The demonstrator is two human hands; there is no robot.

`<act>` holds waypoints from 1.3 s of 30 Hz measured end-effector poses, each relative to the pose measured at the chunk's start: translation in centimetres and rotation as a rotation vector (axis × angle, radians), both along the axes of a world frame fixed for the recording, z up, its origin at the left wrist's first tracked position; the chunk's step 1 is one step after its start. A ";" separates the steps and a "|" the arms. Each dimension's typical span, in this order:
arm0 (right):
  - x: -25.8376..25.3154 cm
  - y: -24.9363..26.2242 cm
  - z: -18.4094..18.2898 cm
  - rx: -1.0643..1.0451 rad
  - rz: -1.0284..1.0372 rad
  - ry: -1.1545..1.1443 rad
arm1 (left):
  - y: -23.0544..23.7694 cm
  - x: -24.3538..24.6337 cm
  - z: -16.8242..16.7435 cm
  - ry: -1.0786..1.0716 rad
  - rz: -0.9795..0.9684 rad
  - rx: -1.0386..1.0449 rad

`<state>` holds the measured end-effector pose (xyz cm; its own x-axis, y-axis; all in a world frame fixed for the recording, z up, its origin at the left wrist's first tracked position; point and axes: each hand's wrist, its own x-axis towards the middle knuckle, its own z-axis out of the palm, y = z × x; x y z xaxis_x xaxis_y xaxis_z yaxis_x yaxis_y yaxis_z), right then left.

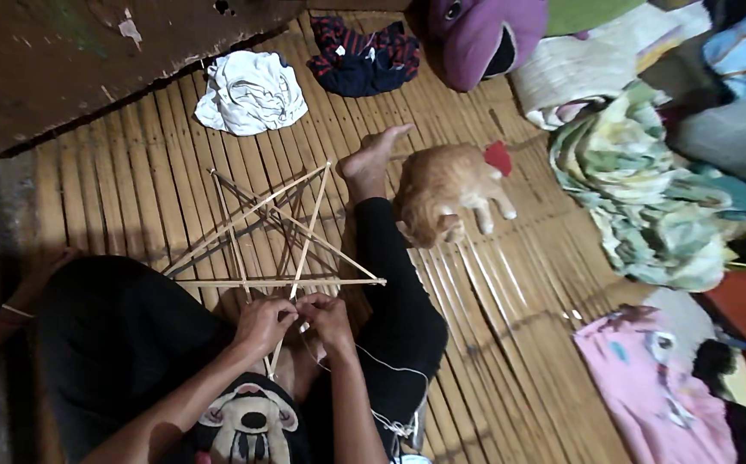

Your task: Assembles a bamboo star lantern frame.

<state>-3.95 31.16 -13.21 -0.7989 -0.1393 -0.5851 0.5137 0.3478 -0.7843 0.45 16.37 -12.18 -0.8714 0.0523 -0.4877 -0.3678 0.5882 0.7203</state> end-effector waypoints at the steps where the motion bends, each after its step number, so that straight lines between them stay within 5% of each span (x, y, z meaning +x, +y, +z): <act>1: -0.1 0.1 -0.1 0.001 0.008 -0.011 | 0.1 0.0 0.0 -0.002 -0.009 -0.002; 11: -0.2 0.6 0.1 -0.057 -0.150 0.020 | -1.7 -1.5 0.8 0.169 0.093 -0.055; 24: 0.6 -1.4 -2.4 -0.318 -0.501 -0.031 | -4.6 -8.6 -0.6 -0.138 -0.119 -0.036; 39: 0.7 -2.1 -2.6 -0.405 -0.566 -0.081 | -4.7 -10.2 -2.2 -0.297 -0.174 0.087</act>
